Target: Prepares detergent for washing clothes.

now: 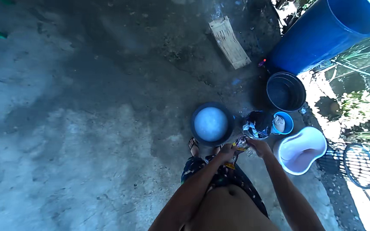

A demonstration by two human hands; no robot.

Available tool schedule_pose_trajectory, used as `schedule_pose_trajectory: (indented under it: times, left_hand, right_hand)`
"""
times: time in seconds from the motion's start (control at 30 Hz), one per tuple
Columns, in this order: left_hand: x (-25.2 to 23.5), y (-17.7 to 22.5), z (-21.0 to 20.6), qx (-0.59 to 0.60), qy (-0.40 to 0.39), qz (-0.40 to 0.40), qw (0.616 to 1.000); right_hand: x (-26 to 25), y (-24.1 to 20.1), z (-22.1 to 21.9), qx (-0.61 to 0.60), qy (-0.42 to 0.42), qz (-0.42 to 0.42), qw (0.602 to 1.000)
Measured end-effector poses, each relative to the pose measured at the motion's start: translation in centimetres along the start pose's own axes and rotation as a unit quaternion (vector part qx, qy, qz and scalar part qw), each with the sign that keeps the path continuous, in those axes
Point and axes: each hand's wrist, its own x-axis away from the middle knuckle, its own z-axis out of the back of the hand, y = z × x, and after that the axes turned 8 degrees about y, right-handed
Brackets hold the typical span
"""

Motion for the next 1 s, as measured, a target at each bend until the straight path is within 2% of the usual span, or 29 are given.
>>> schedule_pose_trajectory:
  times: [0.13, 0.23, 0.33, 0.4, 0.5, 0.6, 0.7, 0.83, 0.9, 1.0]
  left_hand:
    - [-0.2, -0.5, 1.0, 0.020, -0.025, 0.030, 0.999]
    - [-0.3, -0.2, 1.4, 0.020, -0.029, 0.037, 0.999]
    - [-0.1, -1.0, 2.2, -0.013, -0.030, 0.012, 0.999]
    - [0.1, -1.0, 2.3, -0.042, -0.037, -0.010, 0.998]
    - [0.1, 0.0, 2.4, -0.075, -0.053, -0.021, 0.996]
    - [-0.7, -0.7, 2.5, -0.069, -0.046, -0.014, 0.996]
    - [-1.0, -0.7, 3.6, -0.030, -0.023, -0.004, 0.999]
    - [0.4, -0.1, 4.0, -0.035, 0.003, -0.008, 0.999]
    - [0.6, -0.2, 4.7, -0.032, 0.008, -0.011, 0.999]
    - [1.1, -0.7, 4.9, -0.022, 0.011, -0.012, 1.000]
  right_hand:
    - [-0.4, -0.2, -0.1, -0.014, -0.005, -0.003, 1.000]
    - [-0.2, -0.7, -0.4, 0.047, -0.005, 0.016, 0.999]
    - [0.7, -2.3, -0.6, 0.186, -0.101, 0.029, 0.977]
    - [0.7, -3.5, -0.6, 0.237, -0.150, 0.024, 0.960]
    - [-0.6, -4.2, -1.5, 0.253, -0.146, 0.007, 0.956]
    - [-2.0, -3.9, -2.3, 0.279, -0.133, -0.005, 0.951]
    - [-2.9, -3.2, -3.1, 0.255, -0.106, 0.004, 0.961]
    - [-1.2, -2.4, -4.9, 0.236, -0.020, 0.031, 0.971]
    - [-1.5, -2.3, -5.5, 0.198, -0.034, 0.021, 0.979]
    - [-1.2, -2.2, -5.2, 0.135, -0.102, -0.023, 0.985]
